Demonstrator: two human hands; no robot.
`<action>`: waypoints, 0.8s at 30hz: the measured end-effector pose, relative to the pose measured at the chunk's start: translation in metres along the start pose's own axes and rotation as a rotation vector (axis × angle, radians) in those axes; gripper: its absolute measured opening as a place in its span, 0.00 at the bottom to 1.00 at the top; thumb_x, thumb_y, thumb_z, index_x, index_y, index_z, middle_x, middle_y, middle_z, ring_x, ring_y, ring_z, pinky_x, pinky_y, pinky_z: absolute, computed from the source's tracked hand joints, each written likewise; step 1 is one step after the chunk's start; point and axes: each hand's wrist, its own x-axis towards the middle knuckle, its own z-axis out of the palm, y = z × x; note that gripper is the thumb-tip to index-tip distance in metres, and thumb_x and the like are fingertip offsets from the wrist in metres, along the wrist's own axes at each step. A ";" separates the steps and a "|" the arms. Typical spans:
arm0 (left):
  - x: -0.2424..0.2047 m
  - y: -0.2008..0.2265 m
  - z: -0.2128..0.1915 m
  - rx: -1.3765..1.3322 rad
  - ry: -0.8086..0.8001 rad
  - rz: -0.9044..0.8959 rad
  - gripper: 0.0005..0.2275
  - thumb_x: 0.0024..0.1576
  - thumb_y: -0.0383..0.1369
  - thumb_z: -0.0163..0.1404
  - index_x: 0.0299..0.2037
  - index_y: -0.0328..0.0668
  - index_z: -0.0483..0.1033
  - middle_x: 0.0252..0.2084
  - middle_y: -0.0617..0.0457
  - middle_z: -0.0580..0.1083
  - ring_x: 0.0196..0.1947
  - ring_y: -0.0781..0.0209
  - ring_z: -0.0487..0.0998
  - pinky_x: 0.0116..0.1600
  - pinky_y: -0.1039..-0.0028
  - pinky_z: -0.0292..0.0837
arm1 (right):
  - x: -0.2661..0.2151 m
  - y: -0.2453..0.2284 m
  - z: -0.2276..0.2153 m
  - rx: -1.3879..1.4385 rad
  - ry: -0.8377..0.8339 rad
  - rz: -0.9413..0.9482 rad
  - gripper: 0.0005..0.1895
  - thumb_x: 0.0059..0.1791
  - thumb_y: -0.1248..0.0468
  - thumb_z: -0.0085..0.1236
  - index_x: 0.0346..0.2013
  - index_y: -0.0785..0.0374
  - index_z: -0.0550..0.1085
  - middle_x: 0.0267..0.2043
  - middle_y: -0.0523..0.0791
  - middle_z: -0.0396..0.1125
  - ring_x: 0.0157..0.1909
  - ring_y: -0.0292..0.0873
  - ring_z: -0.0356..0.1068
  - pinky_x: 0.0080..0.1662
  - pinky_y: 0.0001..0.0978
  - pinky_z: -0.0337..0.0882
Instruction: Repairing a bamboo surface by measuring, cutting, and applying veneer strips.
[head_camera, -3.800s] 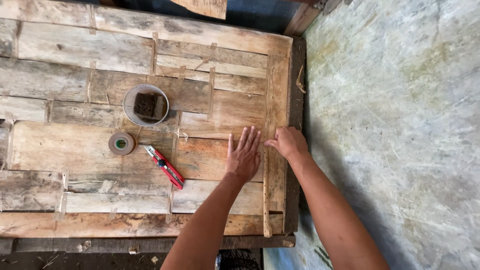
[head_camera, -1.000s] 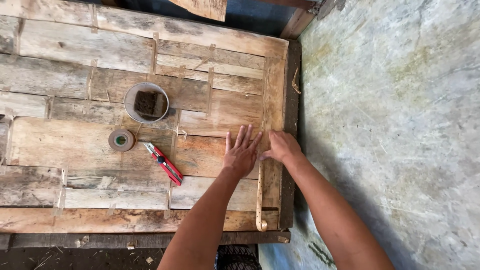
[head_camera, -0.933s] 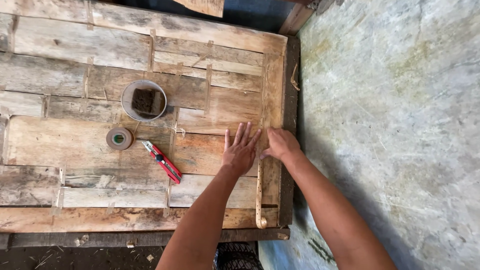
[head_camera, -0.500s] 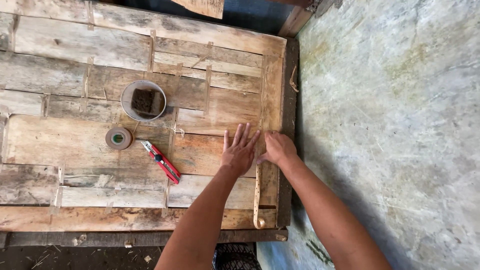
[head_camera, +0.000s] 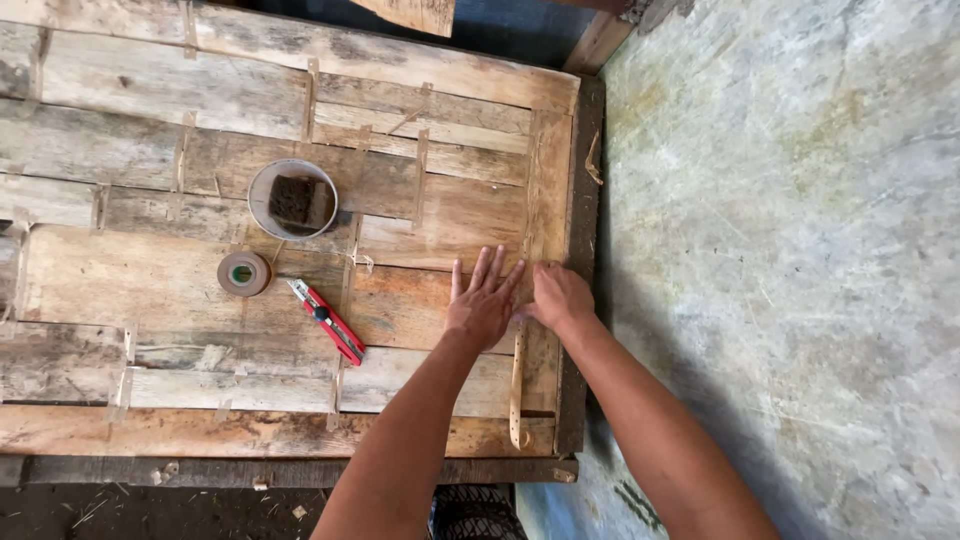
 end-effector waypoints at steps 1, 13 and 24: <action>0.000 0.002 0.009 -0.002 -0.008 0.005 0.29 0.67 0.52 0.27 0.77 0.66 0.31 0.81 0.54 0.27 0.79 0.52 0.25 0.76 0.43 0.20 | -0.004 0.003 0.005 0.002 -0.008 0.006 0.52 0.34 0.40 0.73 0.61 0.70 0.66 0.55 0.55 0.71 0.52 0.53 0.77 0.53 0.41 0.81; 0.013 -0.005 0.039 -0.034 0.134 0.010 0.30 0.66 0.42 0.34 0.78 0.66 0.35 0.81 0.55 0.30 0.80 0.53 0.28 0.76 0.43 0.22 | -0.025 -0.001 -0.001 -0.088 0.072 -0.063 0.62 0.30 0.43 0.81 0.65 0.71 0.59 0.65 0.56 0.60 0.65 0.56 0.65 0.62 0.41 0.69; 0.015 -0.008 0.041 -0.042 0.145 0.018 0.30 0.66 0.42 0.35 0.78 0.67 0.35 0.81 0.55 0.30 0.80 0.53 0.28 0.76 0.42 0.21 | -0.032 -0.009 0.007 -0.065 0.085 -0.079 0.60 0.27 0.48 0.83 0.63 0.70 0.60 0.64 0.55 0.60 0.66 0.55 0.63 0.65 0.40 0.68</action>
